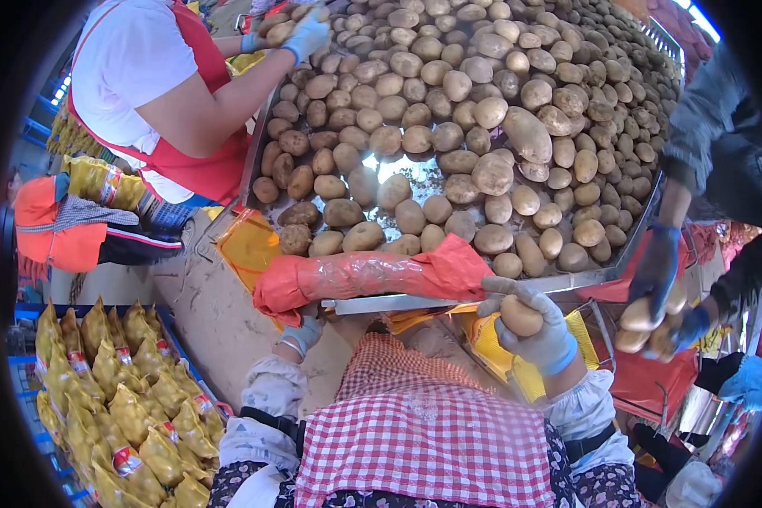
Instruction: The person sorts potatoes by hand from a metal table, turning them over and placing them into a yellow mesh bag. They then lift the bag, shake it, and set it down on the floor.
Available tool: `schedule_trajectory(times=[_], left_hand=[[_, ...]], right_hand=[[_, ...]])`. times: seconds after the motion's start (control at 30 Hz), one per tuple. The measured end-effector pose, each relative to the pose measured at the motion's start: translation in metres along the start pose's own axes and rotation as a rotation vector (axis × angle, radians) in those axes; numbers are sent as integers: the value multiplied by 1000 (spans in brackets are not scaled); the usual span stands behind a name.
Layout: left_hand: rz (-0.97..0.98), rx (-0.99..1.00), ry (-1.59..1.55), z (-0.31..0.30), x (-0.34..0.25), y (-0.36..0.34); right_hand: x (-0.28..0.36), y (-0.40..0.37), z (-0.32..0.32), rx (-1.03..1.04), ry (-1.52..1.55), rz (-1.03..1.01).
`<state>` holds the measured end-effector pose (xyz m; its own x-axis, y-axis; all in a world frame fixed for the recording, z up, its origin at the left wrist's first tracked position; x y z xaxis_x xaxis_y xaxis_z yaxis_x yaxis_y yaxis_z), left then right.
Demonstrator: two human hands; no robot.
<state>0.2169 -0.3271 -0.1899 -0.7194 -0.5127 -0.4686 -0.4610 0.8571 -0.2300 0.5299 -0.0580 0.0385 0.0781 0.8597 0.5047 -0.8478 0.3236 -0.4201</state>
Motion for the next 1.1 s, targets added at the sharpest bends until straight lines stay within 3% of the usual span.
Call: schedule_trajectory(times=[0.1, 0.2, 0.3, 0.47, 0.5, 0.57, 0.6, 0.63, 0.67, 0.7, 0.77, 0.8, 0.87, 0.9, 0.93, 1.0, 1.03, 1.1], left_hand=[[-70, -84, 6, 67, 54, 12], [-95, -69, 38, 54, 33, 6], [-104, -33, 43, 36, 8, 0], [-56, 76, 3, -8, -28, -12], [-22, 111, -40, -22, -34, -16], [128, 204, -248, -47, -32, -27], [-76, 202, -262, -42, -2, -43], [-168, 297, -322, -69, -6, -40], [-238, 509, 67, -97, 8, -44], [-199, 545, -87, -135, 3, -51], [-468, 666, -499, -183, -1, -52], [-435, 679, -483, -206, -13, -42], [-378, 706, -769, -249, -44, -14], [-232, 715, -788, -263, -55, 2], [-209, 727, -777, -266, -64, 18], [148, 724, -1116, -273, -107, 50], [169, 751, -1106, -268, -132, 68], [181, 420, -962, -254, -179, 112]], right_hand=[[2, -1, -4, -27, -42, 8], [3, 2, 2, 31, -42, -9], [2, 4, 16, -73, 10, 35], [6, 21, 28, 33, -53, 25], [15, 24, 37, 2, -617, -313], [15, 38, 26, -103, -492, -390], [16, 46, 20, -152, -432, -432], [14, 55, 4, -188, 135, -102], [20, 58, 6, -23, 253, -66], [22, 59, 15, 154, 364, -22], [27, 61, 23, 123, 344, -60], [27, 66, 30, 114, 328, -60], [33, 61, 47, -315, 76, -234], [33, 62, 52, -187, 181, -261], [34, 62, 58, -57, 282, -287], [34, 57, 58, -91, 255, -359], [35, 55, 50, -137, 110, -438], [39, 41, 39, -218, -4, -519]])
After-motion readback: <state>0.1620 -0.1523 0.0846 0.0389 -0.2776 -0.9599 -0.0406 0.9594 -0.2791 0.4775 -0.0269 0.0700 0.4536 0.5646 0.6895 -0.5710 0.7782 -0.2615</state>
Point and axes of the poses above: each hand's wrist, its own y-axis towards the middle knuckle, its own z-axis out of the palm, x = y × z, the point moved 4 cm from there along y, towards the middle knuckle, and after that the axes turned 1 degree about -z, right-handed, at the moved point
